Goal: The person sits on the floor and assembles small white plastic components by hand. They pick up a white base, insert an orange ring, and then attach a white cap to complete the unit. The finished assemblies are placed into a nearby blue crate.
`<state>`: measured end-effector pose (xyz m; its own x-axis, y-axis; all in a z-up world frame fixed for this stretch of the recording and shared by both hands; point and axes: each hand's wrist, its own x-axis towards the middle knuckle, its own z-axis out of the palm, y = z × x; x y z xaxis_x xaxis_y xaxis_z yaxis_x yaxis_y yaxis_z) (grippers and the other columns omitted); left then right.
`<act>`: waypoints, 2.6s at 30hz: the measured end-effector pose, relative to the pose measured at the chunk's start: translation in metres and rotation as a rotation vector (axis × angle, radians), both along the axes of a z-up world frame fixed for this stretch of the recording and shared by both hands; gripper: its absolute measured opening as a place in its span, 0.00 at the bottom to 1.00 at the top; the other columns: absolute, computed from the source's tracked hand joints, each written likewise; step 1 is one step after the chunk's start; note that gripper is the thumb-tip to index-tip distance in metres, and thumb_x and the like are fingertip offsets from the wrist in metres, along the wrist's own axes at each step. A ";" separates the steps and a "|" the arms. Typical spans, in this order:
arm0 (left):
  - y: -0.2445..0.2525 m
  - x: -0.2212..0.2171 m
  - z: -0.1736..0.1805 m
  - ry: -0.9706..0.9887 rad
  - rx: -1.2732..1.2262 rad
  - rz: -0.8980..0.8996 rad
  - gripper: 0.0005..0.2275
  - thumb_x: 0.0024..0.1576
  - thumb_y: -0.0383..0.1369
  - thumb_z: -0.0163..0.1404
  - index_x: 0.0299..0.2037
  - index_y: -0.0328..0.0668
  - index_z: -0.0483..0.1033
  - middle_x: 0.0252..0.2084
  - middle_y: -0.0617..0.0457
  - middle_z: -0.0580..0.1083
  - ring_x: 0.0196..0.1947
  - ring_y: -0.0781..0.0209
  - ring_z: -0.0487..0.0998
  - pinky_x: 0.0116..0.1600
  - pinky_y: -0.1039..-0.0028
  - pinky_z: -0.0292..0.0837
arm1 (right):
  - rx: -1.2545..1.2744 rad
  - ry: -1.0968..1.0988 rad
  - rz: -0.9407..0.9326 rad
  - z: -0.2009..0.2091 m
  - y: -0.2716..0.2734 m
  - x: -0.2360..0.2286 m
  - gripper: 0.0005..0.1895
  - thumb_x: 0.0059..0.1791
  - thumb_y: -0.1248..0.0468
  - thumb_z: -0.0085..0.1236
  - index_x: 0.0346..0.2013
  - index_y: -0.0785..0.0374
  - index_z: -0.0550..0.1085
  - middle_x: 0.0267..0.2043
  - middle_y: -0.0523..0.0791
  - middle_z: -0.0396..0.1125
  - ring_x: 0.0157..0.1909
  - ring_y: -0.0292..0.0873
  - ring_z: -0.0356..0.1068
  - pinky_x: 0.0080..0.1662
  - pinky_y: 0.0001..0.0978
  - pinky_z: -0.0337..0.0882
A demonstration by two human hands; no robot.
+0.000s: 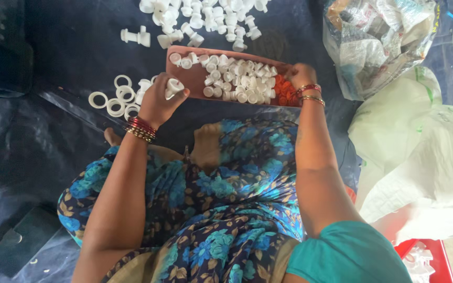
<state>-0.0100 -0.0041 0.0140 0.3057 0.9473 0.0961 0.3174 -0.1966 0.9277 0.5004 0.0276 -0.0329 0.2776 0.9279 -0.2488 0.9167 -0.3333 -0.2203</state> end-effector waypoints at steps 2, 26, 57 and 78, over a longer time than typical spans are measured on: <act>0.000 -0.001 -0.003 0.002 -0.011 -0.001 0.17 0.59 0.43 0.60 0.46 0.38 0.73 0.41 0.46 0.76 0.42 0.47 0.80 0.46 0.64 0.72 | -0.037 -0.024 -0.011 -0.015 -0.003 0.005 0.14 0.45 0.56 0.60 0.38 0.61 0.83 0.39 0.54 0.76 0.42 0.54 0.78 0.48 0.45 0.75; -0.002 0.013 -0.016 -0.437 -0.143 -0.082 0.32 0.54 0.31 0.66 0.66 0.39 0.61 0.52 0.54 0.68 0.53 0.64 0.72 0.59 0.72 0.71 | 0.325 1.226 -0.019 0.117 -0.054 -0.255 0.06 0.53 0.74 0.57 0.45 0.71 0.76 0.40 0.48 0.76 0.36 0.36 0.75 0.41 0.26 0.76; -0.008 0.004 0.023 -0.149 0.003 -0.107 0.19 0.50 0.31 0.67 0.47 0.36 0.73 0.46 0.50 0.78 0.45 0.52 0.82 0.48 0.68 0.76 | 0.890 0.446 0.870 0.126 -0.060 -0.306 0.10 0.47 0.76 0.68 0.39 0.64 0.77 0.43 0.45 0.71 0.44 0.49 0.75 0.45 0.38 0.75; -0.005 0.007 0.018 -0.100 0.117 0.055 0.21 0.45 0.29 0.71 0.44 0.39 0.72 0.42 0.50 0.78 0.45 0.52 0.81 0.50 0.68 0.76 | 0.742 0.570 0.759 0.121 -0.062 -0.302 0.15 0.47 0.80 0.53 0.44 0.63 0.78 0.49 0.48 0.69 0.49 0.51 0.72 0.49 0.40 0.74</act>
